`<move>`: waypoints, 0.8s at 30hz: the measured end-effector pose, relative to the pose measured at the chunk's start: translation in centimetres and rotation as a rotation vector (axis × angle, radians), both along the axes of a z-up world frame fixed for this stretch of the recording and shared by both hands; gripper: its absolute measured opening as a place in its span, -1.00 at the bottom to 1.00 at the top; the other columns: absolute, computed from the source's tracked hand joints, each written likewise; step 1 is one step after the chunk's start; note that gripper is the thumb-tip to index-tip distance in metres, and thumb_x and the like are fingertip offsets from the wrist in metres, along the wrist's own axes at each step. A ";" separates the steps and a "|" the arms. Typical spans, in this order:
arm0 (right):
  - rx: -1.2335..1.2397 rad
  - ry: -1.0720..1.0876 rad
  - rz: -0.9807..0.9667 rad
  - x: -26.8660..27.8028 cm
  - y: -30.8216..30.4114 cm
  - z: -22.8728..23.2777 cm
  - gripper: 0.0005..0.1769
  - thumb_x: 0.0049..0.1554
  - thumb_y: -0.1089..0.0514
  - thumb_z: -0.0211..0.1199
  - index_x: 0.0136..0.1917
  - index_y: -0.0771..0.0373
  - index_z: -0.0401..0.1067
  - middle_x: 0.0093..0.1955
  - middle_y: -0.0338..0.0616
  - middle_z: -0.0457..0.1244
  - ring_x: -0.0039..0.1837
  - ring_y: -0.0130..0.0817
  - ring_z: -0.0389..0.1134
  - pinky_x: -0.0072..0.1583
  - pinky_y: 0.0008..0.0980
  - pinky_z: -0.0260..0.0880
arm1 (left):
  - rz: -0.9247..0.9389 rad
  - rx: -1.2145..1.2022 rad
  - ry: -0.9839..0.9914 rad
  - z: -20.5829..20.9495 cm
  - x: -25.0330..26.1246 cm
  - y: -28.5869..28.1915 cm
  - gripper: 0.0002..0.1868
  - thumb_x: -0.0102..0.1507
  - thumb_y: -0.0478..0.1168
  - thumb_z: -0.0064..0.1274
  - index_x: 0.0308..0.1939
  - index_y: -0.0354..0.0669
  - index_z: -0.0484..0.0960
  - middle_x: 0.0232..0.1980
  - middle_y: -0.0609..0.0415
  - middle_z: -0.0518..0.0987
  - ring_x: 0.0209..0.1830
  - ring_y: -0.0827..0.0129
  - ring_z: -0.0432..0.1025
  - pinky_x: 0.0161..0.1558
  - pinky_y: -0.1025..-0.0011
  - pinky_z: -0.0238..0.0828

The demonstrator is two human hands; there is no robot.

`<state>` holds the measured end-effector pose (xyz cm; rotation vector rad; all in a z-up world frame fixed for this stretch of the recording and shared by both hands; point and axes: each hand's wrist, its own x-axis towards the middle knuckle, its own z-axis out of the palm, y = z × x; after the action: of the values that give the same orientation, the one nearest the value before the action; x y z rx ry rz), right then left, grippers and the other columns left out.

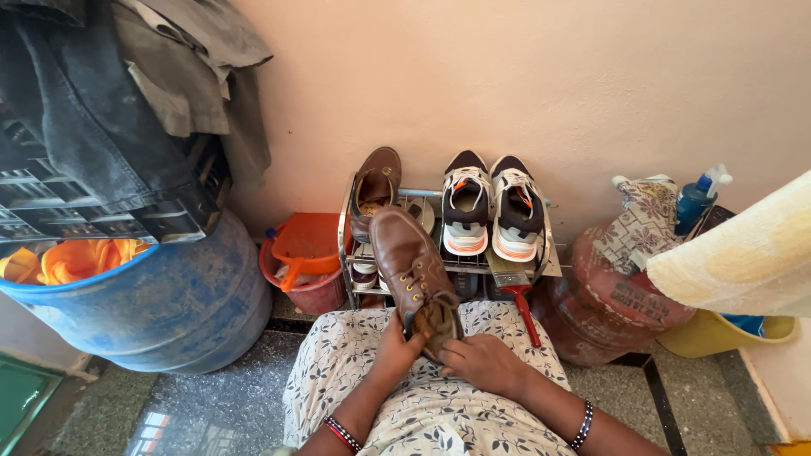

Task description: The person sits on the floor and cleans a brown leather shoe with a brush, then removes and re-laces the shoe. They repeat the process on a second brown leather shoe, removing and re-lacing it as well.

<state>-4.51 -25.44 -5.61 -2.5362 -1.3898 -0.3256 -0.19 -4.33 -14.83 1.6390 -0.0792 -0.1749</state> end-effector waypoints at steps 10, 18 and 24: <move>0.225 0.113 -0.438 1.8 -0.7 -1.9 -0.77 0.19 0.08 0.26 0.11 0.14 0.45 0.02 -0.15 0.28 -0.14 -0.27 0.40 -0.13 -0.27 0.42 | -0.097 0.222 0.257 -5.0 0.8 1.2 -0.39 0.16 -0.29 0.11 0.31 -0.27 0.39 0.06 -0.17 0.65 0.03 0.09 0.60 0.06 0.25 0.55; 0.382 0.295 -0.517 4.2 0.2 -4.0 -0.62 0.15 0.11 0.31 0.20 0.19 0.34 0.15 -0.12 0.30 -0.06 -0.21 0.44 -0.08 -0.25 0.47 | -0.076 0.223 0.389 -5.1 1.9 1.0 -0.34 0.18 -0.40 0.09 0.38 -0.19 0.33 0.05 -0.15 0.65 -0.13 0.16 0.62 -0.17 0.31 0.61; 0.391 0.428 -0.585 5.9 1.4 -5.0 -0.43 0.14 0.08 0.33 0.37 0.16 0.24 0.13 -0.10 0.33 -0.03 -0.26 0.45 -0.02 -0.26 0.48 | -0.049 0.172 0.442 -4.6 2.2 0.7 -0.38 0.19 -0.44 0.08 0.36 -0.23 0.37 0.03 -0.15 0.66 -0.23 0.22 0.62 -0.30 0.36 0.61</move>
<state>1.36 -24.04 -10.64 -2.4223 -0.3734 -0.1159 1.99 -3.62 -19.40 1.7341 0.2388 -0.5903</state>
